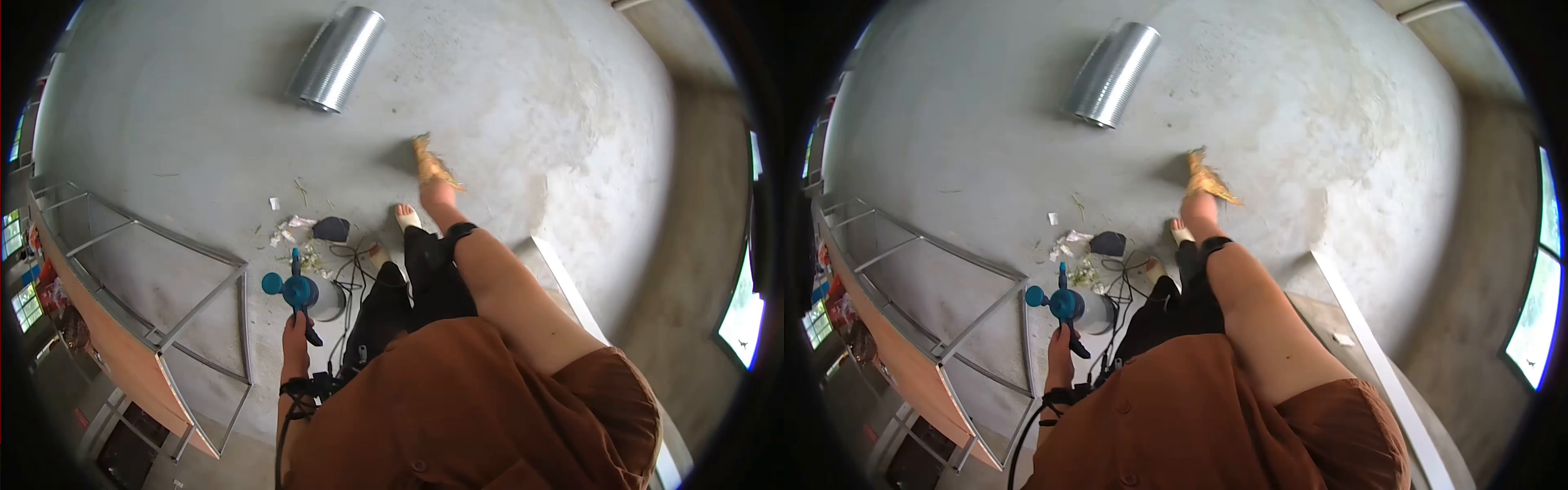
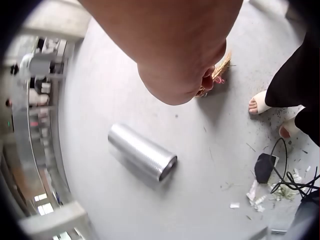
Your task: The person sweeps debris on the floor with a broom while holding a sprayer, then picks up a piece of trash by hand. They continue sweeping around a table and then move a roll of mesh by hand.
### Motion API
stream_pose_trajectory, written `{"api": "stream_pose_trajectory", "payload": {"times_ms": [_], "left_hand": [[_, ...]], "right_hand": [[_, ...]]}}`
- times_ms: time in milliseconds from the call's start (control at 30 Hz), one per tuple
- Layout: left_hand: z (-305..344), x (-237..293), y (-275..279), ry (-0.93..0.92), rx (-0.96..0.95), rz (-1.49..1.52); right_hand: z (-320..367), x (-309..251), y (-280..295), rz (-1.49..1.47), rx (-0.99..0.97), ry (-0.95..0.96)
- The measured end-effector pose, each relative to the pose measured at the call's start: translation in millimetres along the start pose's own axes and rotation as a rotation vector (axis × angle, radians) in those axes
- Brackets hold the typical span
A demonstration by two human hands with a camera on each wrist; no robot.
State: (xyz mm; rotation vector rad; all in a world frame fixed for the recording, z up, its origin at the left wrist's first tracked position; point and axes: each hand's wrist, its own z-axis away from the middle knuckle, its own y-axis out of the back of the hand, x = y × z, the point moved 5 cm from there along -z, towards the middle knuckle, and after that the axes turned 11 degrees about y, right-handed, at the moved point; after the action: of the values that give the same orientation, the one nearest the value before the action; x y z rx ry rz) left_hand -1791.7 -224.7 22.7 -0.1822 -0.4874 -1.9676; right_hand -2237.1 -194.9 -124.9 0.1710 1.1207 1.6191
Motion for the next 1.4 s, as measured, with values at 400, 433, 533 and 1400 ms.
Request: {"api": "stream_pose_trajectory", "payload": {"times_ms": [400,433,533,1400], "left_hand": [[-22,74,-20,-0.116,0.145,0.601],[-31,78,-20,-0.114,0.152,0.689],[-52,112,-26,-0.146,0.098,0.76],[-243,216,-10,-0.053,0.007,0.494]], "right_hand": [[-40,-143,16,-0.522,-0.335,0.234],[-41,-161,7,-0.482,-0.386,0.278],[-22,-227,4,-0.416,-0.457,0.326],[-1,-403,-107,0.188,-0.916,0.879]]}}
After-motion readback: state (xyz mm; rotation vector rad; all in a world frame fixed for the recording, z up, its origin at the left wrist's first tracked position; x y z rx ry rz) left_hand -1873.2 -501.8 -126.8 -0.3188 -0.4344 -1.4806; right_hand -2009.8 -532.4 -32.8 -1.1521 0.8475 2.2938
